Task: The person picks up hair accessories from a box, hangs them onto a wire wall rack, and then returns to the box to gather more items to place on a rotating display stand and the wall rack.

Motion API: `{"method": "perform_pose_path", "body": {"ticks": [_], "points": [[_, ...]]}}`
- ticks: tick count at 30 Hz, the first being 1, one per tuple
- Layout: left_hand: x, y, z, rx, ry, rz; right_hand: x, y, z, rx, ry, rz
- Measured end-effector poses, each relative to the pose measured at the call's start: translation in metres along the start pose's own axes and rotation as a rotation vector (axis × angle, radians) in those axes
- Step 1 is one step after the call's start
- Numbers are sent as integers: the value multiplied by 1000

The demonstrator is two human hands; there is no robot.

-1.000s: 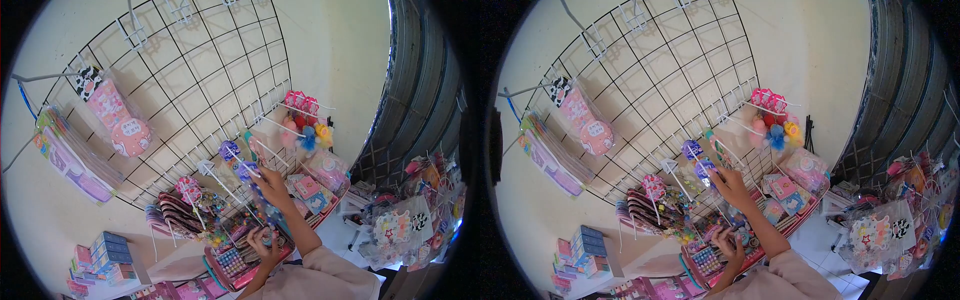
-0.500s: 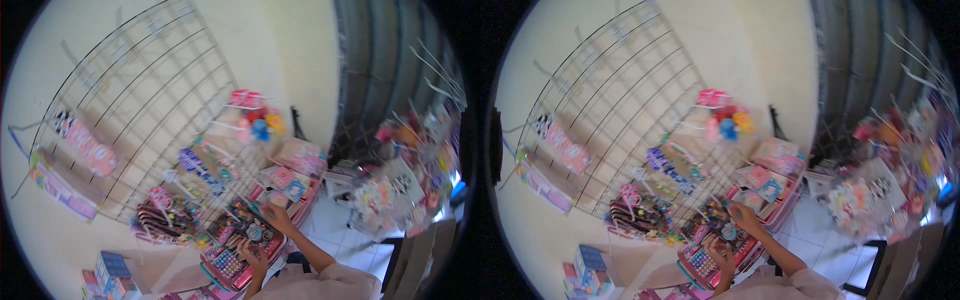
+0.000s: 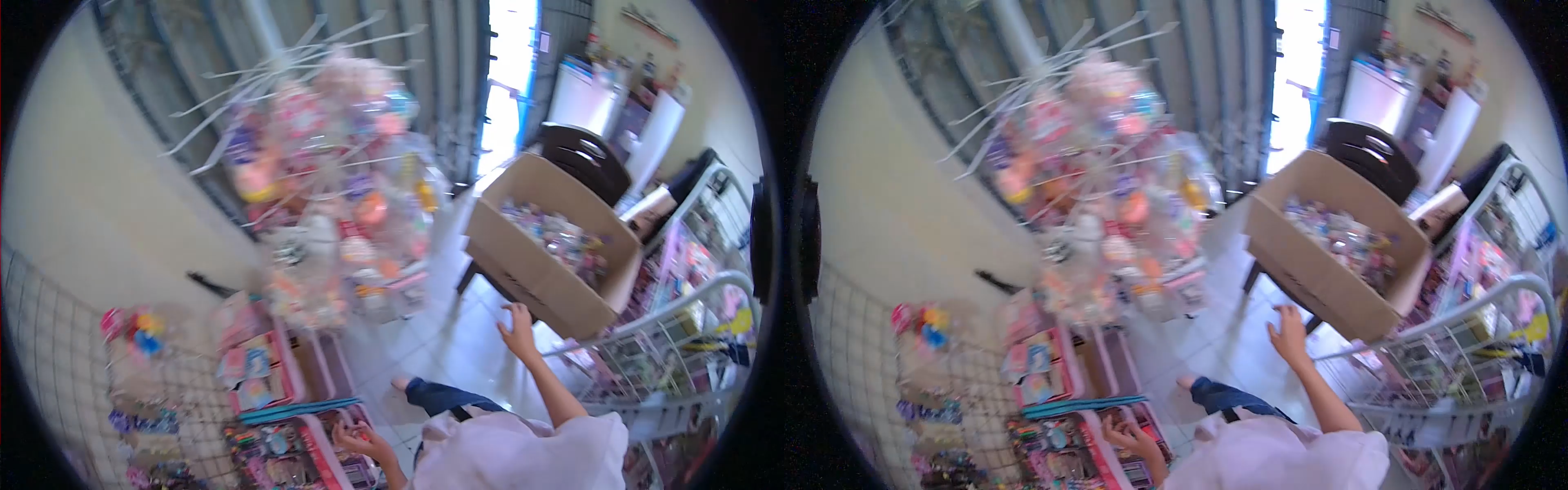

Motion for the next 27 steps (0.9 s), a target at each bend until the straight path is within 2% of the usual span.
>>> {"method": "perform_pose_path", "body": {"ticks": [1,4,5,8,10,13,14,16,18,20,24,25,27], "points": [[0,8,13,-34,87,-15,5,-3,-10,60,-1,9],[54,21,42,-188,288,-21,28,-4,-25,172,40,72],[67,27,50,-313,280,-78,37,-4,-30,166,60,130],[81,42,78,-477,182,37,71,-6,-48,262,63,245],[84,50,98,-579,162,48,99,-12,-62,298,54,287],[109,62,157,-698,173,84,140,-31,-86,453,27,336],[121,65,177,-717,198,97,155,-35,-89,460,21,348],[152,72,232,-753,210,123,196,-50,-97,330,104,463],[194,82,284,-790,288,268,223,-67,-111,387,219,491],[247,93,326,-871,235,369,261,-77,-119,342,-33,677],[322,125,395,-1045,290,469,335,-106,-140,507,38,633],[333,133,408,-1095,314,523,352,-116,-146,553,87,620],[343,149,432,-1142,303,503,397,-133,-148,568,58,626]]}}
Point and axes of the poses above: each hand's wrist, its own y-axis away from the middle knuckle, its own z-axis out of the palm, x = y × z, the point moved 3 cm from there along -y, towards the middle knuckle, and after that the axes turned 5 degrees about -z, right-handed, at the moved point
